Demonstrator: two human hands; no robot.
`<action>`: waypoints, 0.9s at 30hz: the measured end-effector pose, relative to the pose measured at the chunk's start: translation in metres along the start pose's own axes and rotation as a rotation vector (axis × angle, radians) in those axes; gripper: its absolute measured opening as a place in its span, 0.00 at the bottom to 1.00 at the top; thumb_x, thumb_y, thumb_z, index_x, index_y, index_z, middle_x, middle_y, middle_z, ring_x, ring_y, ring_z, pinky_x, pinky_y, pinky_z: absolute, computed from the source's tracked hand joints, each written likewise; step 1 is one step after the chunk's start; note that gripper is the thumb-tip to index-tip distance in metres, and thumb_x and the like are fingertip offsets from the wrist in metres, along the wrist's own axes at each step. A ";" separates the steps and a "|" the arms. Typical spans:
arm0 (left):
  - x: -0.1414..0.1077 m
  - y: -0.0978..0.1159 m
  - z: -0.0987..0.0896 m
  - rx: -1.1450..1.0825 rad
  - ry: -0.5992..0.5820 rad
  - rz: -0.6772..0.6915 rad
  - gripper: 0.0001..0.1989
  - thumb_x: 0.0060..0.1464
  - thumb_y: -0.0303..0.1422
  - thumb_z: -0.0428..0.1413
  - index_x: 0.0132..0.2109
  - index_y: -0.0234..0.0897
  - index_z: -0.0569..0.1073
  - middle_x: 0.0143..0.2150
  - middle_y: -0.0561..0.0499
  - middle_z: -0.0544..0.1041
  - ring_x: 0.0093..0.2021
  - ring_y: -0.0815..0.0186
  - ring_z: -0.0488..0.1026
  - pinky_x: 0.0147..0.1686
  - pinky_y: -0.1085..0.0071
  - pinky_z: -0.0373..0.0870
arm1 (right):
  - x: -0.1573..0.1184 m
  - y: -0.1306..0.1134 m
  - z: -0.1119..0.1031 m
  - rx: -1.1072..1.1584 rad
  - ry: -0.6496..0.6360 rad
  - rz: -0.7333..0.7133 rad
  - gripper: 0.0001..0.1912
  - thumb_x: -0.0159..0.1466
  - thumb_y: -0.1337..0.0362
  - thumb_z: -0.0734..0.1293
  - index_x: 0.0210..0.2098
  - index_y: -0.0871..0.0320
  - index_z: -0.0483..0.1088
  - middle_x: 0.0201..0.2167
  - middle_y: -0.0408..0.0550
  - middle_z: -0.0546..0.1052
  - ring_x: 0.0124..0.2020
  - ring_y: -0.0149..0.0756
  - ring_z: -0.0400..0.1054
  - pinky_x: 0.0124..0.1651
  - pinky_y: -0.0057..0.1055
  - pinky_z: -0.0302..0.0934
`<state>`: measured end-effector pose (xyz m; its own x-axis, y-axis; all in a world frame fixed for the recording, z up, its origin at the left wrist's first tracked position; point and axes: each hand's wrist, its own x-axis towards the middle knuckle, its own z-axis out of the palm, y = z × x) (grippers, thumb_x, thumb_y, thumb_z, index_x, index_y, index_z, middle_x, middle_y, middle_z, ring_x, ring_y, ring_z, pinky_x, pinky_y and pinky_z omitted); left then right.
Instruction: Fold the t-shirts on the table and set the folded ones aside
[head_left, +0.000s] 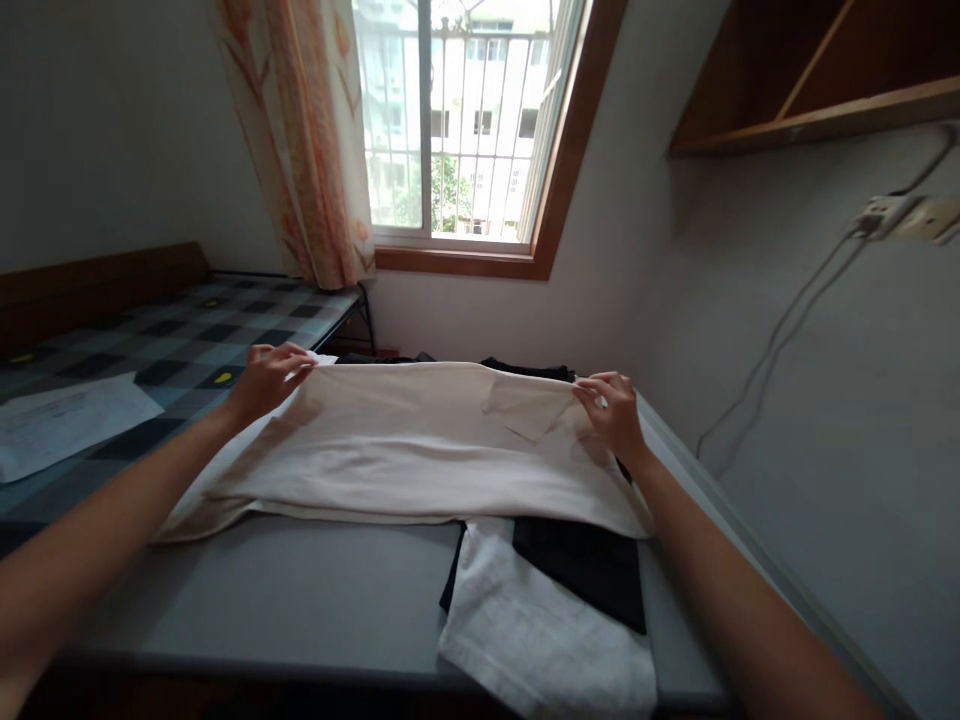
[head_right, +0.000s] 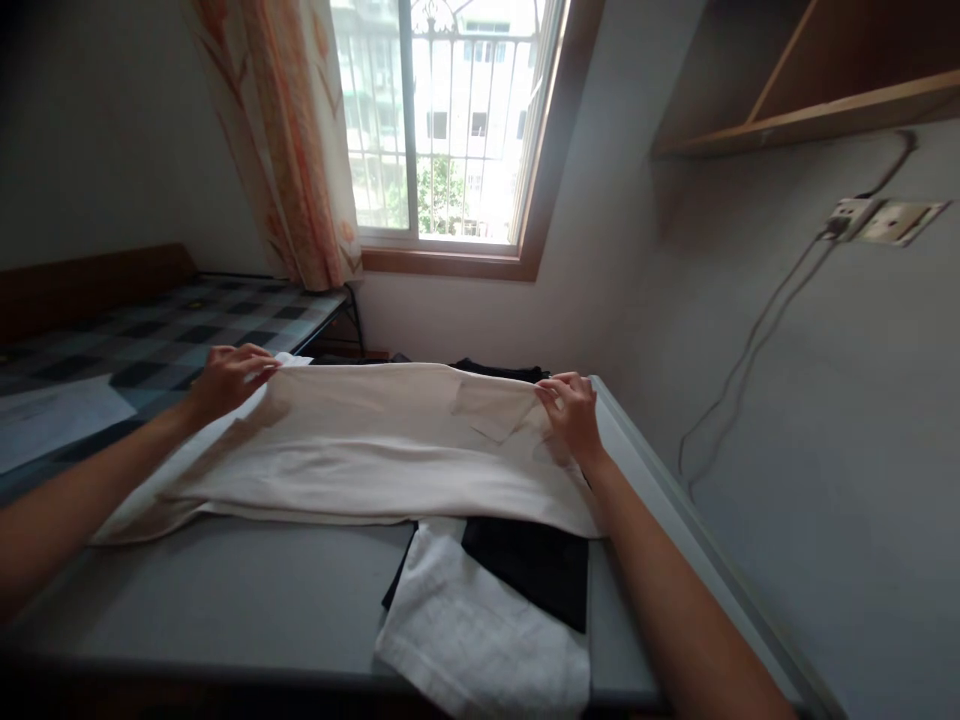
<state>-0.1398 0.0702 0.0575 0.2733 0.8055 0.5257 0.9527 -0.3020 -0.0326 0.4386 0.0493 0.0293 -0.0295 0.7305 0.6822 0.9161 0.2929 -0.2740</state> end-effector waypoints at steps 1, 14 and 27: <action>-0.013 -0.001 -0.005 -0.017 0.001 0.018 0.21 0.63 0.43 0.40 0.45 0.41 0.76 0.48 0.49 0.77 0.48 0.59 0.72 0.57 0.55 0.55 | -0.012 0.000 -0.007 0.011 -0.029 -0.037 0.13 0.67 0.58 0.62 0.39 0.55 0.77 0.41 0.54 0.75 0.46 0.45 0.66 0.51 0.40 0.57; -0.091 0.009 -0.009 -0.086 -0.154 -0.042 0.16 0.58 0.40 0.46 0.40 0.46 0.78 0.45 0.46 0.79 0.47 0.53 0.73 0.51 0.56 0.62 | -0.067 0.006 -0.026 -0.079 -0.093 -0.202 0.12 0.67 0.64 0.61 0.39 0.54 0.77 0.40 0.52 0.77 0.46 0.44 0.66 0.52 0.41 0.55; -0.095 0.029 -0.001 0.034 -0.150 -0.028 0.14 0.60 0.35 0.48 0.43 0.36 0.77 0.43 0.41 0.79 0.48 0.47 0.71 0.50 0.52 0.58 | -0.074 0.001 -0.026 -0.203 -0.147 -0.355 0.09 0.63 0.69 0.65 0.39 0.55 0.77 0.38 0.50 0.77 0.44 0.44 0.66 0.51 0.41 0.52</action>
<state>-0.1383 -0.0162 0.0077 0.2614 0.8811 0.3942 0.9634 -0.2634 -0.0499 0.4523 -0.0203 -0.0044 -0.4005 0.6908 0.6020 0.8983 0.4255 0.1094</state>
